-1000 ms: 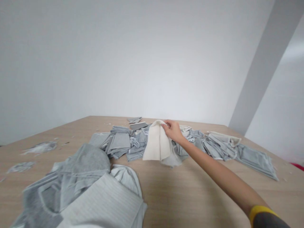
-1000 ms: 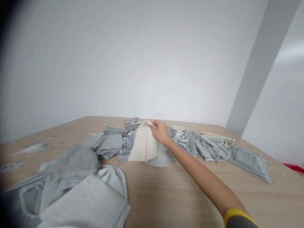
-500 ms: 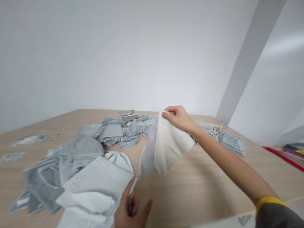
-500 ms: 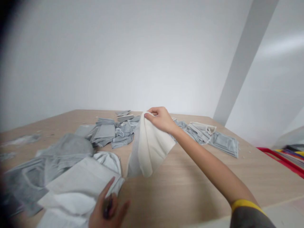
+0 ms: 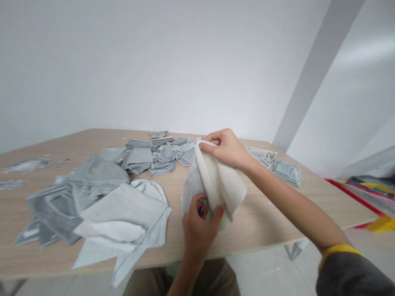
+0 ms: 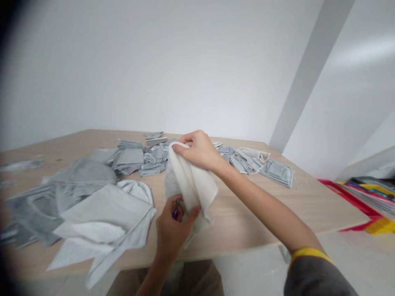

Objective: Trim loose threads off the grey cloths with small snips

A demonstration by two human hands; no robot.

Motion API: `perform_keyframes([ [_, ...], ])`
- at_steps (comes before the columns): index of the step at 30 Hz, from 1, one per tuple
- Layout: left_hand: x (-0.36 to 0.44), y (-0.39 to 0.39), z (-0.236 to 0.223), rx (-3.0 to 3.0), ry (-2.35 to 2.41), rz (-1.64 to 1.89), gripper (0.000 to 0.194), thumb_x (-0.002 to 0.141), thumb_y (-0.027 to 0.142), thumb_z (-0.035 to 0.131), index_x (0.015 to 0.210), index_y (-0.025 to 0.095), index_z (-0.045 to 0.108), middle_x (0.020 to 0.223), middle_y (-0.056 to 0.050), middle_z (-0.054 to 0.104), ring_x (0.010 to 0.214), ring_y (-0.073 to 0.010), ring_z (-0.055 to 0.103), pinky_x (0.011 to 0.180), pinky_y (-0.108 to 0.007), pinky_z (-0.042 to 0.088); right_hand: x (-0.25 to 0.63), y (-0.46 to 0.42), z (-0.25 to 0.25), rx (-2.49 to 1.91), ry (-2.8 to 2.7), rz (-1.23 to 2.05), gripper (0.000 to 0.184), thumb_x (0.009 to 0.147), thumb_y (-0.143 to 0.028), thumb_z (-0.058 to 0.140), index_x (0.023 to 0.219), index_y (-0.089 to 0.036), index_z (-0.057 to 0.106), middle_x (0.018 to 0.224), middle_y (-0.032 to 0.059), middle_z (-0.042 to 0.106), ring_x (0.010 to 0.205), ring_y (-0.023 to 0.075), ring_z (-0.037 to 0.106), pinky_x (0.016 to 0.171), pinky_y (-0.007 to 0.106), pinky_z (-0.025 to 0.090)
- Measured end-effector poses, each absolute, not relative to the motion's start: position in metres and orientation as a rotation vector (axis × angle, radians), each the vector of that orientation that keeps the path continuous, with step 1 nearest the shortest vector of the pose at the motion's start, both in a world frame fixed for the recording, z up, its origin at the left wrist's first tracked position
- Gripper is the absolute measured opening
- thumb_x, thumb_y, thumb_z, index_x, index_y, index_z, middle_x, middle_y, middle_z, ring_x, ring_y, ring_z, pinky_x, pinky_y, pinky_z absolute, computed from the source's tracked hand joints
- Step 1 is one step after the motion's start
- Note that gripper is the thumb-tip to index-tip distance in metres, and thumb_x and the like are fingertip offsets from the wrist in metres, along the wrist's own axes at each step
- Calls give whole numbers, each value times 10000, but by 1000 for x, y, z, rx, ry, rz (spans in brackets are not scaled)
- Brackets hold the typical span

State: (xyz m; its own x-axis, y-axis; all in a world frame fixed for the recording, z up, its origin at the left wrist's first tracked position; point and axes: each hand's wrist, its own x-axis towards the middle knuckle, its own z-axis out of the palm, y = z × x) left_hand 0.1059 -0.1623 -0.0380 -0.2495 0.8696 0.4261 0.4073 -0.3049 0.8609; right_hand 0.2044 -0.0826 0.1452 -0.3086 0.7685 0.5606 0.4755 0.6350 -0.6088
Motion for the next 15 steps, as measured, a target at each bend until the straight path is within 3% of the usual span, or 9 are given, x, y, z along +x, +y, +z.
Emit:
perform_keyframes([
  [4, 97, -161, -39, 1595, 1550, 1578, 276, 807, 464, 616, 825, 190, 582, 562, 75, 430, 506, -104, 415, 506, -229, 332, 208, -95, 147, -977, -1966, 442, 199, 766, -268, 650, 730, -98, 747, 592, -4, 630, 553, 100, 510, 550, 220, 363],
  [9, 62, -166, -39, 1594, 1441, 1532, 296, 833, 440, 574, 671, 199, 513, 574, 61, 443, 551, -103, 448, 502, -207, 359, 225, -101, 152, -996, -1993, 184, 176, 771, -260, 672, 749, -110, 762, 575, -17, 593, 555, 94, 467, 569, 237, 338],
  [15, -3, -161, -13, 1588, 1460, 1512, 283, 698, 408, 739, 661, 177, 579, 566, 70, 491, 519, -78, 427, 468, -177, 357, 266, -104, 159, -933, -2266, -138, 163, 797, -293, 686, 768, -150, 759, 527, -47, 548, 509, 76, 437, 564, 236, 295],
])
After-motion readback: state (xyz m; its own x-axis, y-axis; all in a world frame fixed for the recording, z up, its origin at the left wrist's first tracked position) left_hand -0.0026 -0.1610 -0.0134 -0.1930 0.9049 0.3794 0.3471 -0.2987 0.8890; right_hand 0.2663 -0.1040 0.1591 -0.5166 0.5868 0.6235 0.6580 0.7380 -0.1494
